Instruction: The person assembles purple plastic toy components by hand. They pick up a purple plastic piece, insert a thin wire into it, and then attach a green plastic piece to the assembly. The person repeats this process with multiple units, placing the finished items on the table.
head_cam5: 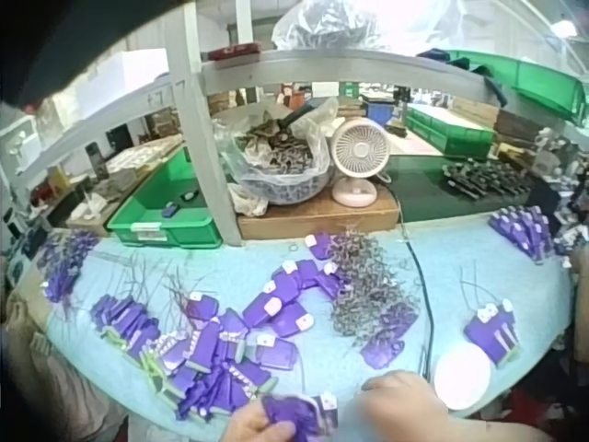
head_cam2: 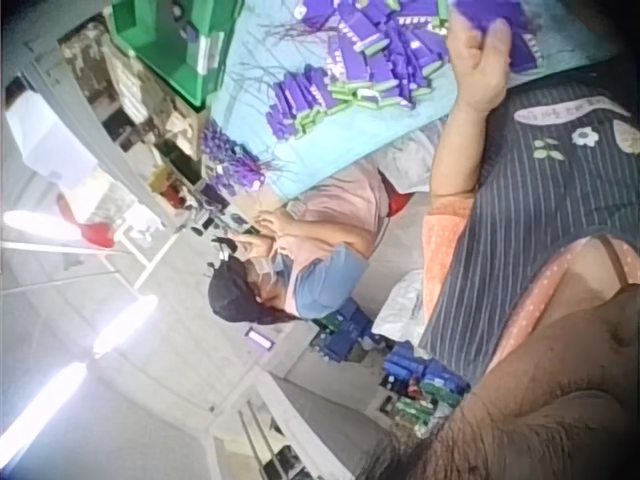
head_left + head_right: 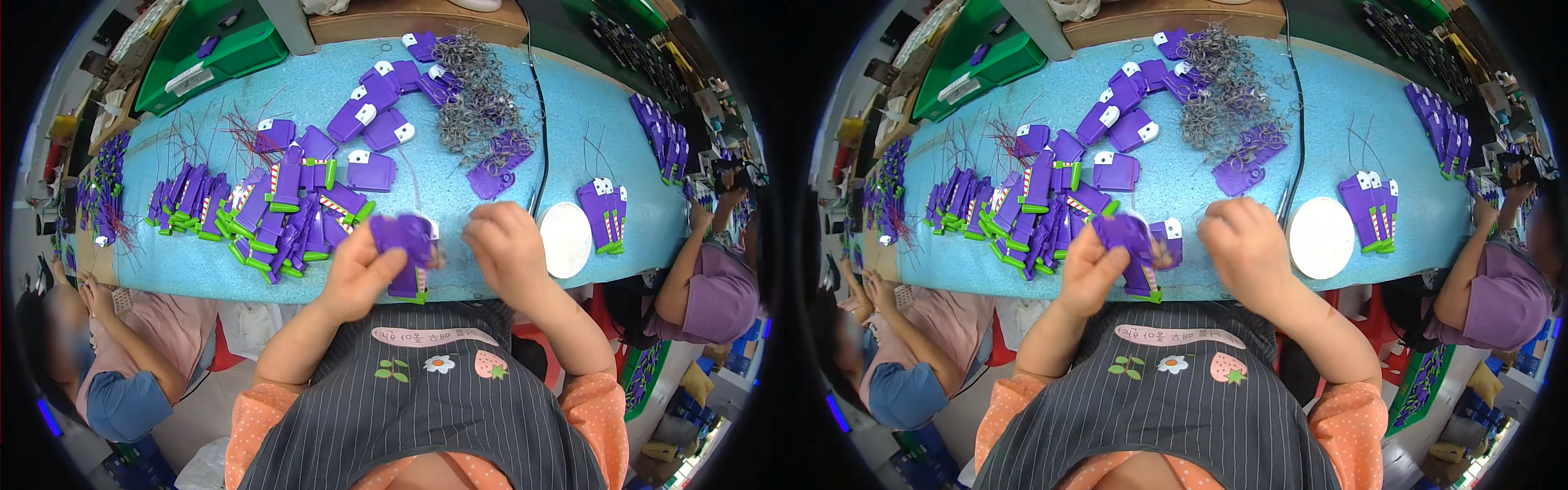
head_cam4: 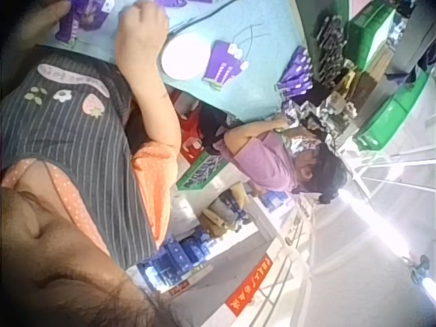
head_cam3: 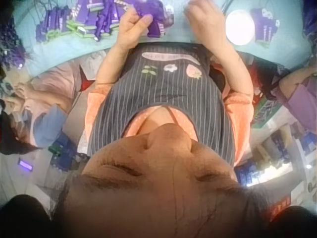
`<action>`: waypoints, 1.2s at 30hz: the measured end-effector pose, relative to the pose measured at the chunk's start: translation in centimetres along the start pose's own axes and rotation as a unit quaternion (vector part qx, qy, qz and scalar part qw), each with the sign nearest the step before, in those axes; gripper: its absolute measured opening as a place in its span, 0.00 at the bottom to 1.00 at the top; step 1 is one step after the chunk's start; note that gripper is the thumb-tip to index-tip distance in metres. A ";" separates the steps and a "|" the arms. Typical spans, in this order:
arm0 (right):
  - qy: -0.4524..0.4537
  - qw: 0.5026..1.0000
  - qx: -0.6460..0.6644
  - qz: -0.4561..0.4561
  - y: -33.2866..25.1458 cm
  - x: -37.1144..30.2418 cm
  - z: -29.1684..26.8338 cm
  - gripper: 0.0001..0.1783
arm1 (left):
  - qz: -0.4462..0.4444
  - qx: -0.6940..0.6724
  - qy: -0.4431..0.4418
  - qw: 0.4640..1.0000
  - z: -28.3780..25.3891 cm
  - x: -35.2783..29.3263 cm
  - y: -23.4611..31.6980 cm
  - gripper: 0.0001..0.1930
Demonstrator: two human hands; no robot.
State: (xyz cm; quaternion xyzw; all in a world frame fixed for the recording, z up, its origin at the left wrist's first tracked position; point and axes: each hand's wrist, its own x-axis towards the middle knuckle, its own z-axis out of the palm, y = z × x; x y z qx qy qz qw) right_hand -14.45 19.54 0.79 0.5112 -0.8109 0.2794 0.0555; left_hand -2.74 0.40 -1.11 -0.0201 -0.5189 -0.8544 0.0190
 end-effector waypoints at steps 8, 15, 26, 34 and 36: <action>0.068 0.994 -0.025 0.083 -0.3 -0.1 0.3 0.14 | -0.114 -0.178 0.122 0.970 0.1 2.9 -0.7 0.13; 0.112 0.992 0.030 0.041 -2.0 -0.6 0.5 0.13 | -0.116 -0.245 0.087 0.959 1.1 2.2 -0.5 0.13; 0.142 0.989 -0.047 -0.017 -1.8 -0.6 2.3 0.09 | -0.091 -0.197 0.083 0.972 0.7 1.6 -0.3 0.14; 0.172 0.954 0.093 0.228 -0.6 -3.0 -4.9 0.03 | -0.144 -0.154 0.147 0.966 0.0 3.8 -1.1 0.15; 0.192 0.944 0.038 0.264 0.2 -4.3 -6.9 0.02 | -0.124 -0.123 0.150 0.973 0.1 4.4 -1.8 0.14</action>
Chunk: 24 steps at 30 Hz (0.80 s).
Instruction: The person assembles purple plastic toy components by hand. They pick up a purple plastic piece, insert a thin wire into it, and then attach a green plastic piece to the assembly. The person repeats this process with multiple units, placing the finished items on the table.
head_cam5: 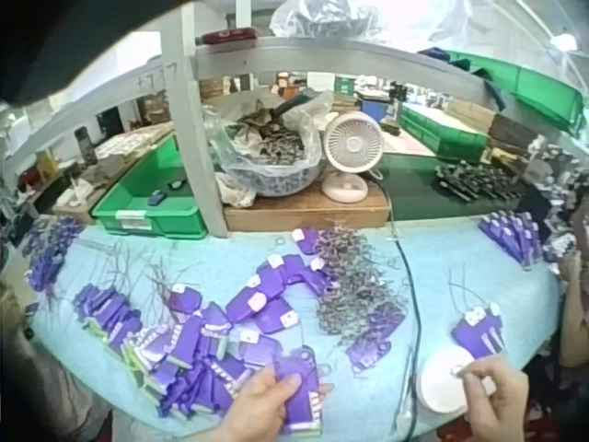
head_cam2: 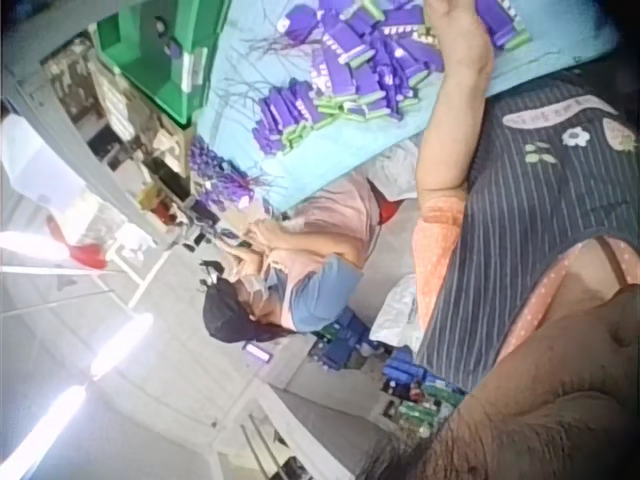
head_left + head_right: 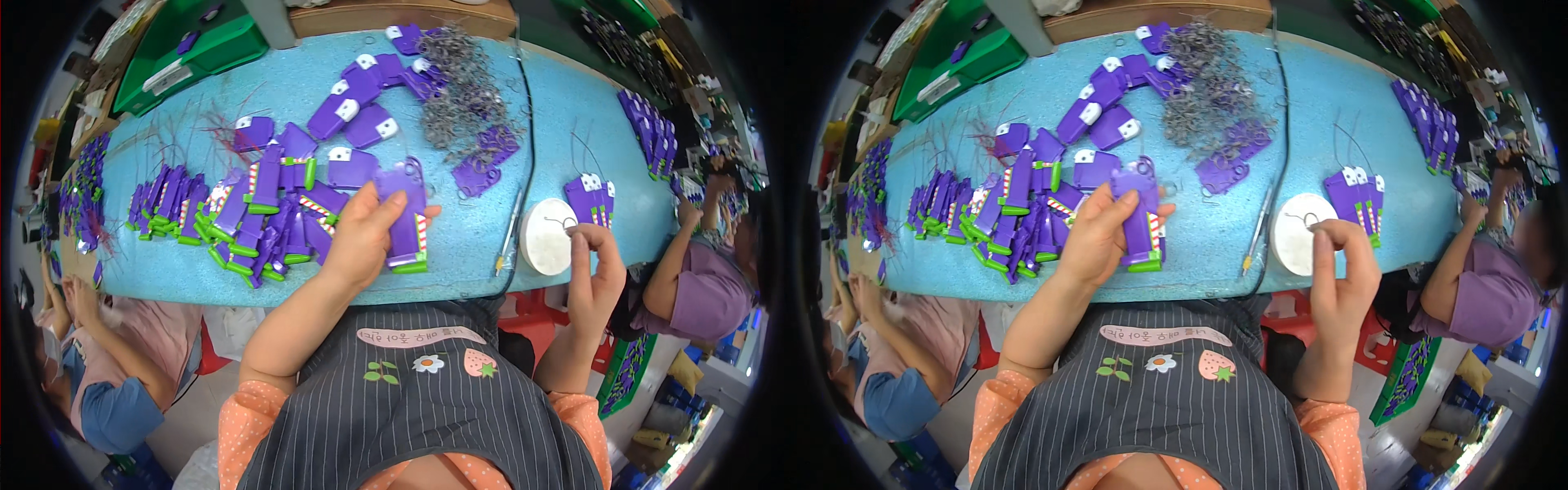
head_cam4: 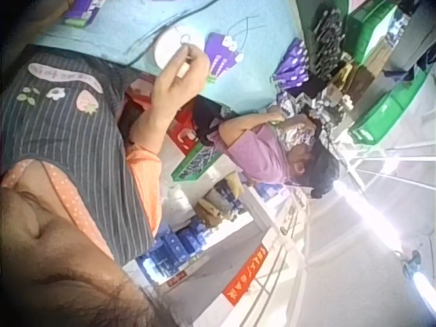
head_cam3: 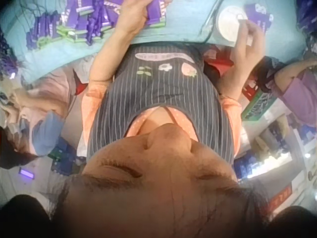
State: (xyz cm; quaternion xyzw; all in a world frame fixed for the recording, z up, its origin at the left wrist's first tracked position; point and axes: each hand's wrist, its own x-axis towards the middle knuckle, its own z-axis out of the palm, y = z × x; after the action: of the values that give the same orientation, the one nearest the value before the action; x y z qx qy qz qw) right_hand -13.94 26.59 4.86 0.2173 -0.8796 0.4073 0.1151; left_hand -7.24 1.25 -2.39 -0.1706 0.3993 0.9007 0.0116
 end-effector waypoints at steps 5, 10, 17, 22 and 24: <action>0.030 0.985 -0.163 -0.045 3.1 -0.5 -1.4 0.04 | 0.036 0.044 0.029 0.998 1.9 -1.9 0.4 0.15; -0.002 0.980 -0.192 -0.054 5.7 -1.0 -0.6 0.04 | 0.013 0.081 -0.071 0.994 2.5 -5.6 0.6 0.16; 0.102 0.988 0.115 0.024 0.6 -1.8 -0.6 0.02 | -0.018 0.050 -0.119 0.991 3.0 -8.1 0.6 0.18; -0.113 0.913 0.388 0.046 -3.6 -3.1 3.7 0.02 | -0.030 0.041 -0.125 0.991 3.9 -7.7 0.1 0.17; -0.173 0.890 0.419 0.043 -3.9 -3.0 5.2 0.03 | -0.020 0.048 -0.123 0.991 4.0 -7.7 0.6 0.17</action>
State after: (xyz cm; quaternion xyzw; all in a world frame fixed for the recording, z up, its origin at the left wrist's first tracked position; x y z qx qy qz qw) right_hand -9.55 21.27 3.02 0.2741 -0.6420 0.6983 -0.1584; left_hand -1.26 4.62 2.94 -0.0660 0.4342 0.8942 0.0866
